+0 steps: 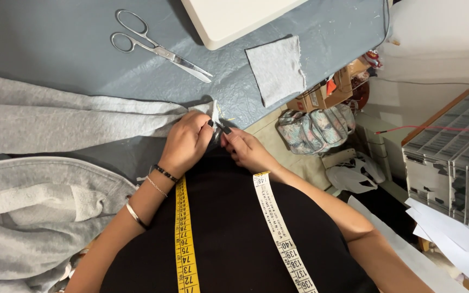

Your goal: Trimming excess threads and fabric from the cuff of a grey sweatshirt using small snips at a sewing workstation.

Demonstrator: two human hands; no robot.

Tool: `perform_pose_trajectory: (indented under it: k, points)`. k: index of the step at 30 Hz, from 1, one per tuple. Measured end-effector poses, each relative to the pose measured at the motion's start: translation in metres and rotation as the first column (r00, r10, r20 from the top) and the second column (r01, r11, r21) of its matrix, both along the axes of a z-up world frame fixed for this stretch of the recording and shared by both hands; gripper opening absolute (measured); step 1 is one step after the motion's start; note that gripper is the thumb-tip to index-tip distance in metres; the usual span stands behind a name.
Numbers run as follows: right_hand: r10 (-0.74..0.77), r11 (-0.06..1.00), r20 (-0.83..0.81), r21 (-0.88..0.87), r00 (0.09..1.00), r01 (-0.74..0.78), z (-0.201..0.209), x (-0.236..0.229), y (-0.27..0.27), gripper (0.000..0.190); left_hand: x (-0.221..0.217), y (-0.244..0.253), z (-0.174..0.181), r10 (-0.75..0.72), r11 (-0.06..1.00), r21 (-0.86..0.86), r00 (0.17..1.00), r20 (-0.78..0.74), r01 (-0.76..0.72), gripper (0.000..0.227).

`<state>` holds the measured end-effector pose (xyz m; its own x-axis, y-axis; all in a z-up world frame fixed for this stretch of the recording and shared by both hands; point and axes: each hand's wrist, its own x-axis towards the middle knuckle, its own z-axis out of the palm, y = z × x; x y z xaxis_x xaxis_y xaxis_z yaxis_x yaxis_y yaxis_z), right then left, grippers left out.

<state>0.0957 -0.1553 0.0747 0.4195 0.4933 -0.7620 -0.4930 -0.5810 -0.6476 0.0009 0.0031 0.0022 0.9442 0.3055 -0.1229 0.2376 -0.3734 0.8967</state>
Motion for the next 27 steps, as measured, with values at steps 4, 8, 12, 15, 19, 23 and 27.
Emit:
perform_pose_trajectory:
  k: [4,8,12,15,19,23,27]
  points:
    - [0.055,0.998,0.040,0.038,0.998,-0.057,-0.013,0.003,-0.007,0.043,0.000,0.001,0.007,-0.001,0.999,-0.046,0.999,-0.042,-0.001,0.024]
    - [0.053,0.996,0.046,0.067,0.998,-0.056,-0.012,0.003,-0.006,0.040,0.002,0.001,0.007,-0.009,1.000,-0.029,0.998,-0.065,0.007,0.025]
    - [0.014,0.995,0.016,0.099,1.000,-0.016,-0.017,0.001,-0.005,0.041,0.003,0.002,0.006,-0.022,1.000,-0.018,0.997,-0.072,0.021,0.027]
    - [0.010,0.994,0.004,0.113,1.000,-0.011,-0.015,0.001,-0.002,0.041,0.004,0.002,0.009,-0.026,0.999,-0.023,0.996,-0.085,0.024,0.027]
    - [-0.008,0.992,-0.001,0.125,1.000,0.008,-0.013,0.000,0.000,0.039,0.003,0.003,0.007,-0.038,0.999,-0.004,0.996,-0.082,0.038,0.026]
    - [-0.089,0.987,-0.043,0.130,0.995,0.094,-0.018,-0.003,-0.001,0.039,0.003,0.002,0.011,-0.036,0.999,-0.019,0.995,-0.089,0.035,0.026]
    - [-0.173,0.977,-0.151,0.095,0.973,0.189,-0.007,0.005,-0.002,0.035,0.001,0.002,0.010,-0.008,1.000,-0.008,1.000,-0.029,0.008,0.022]
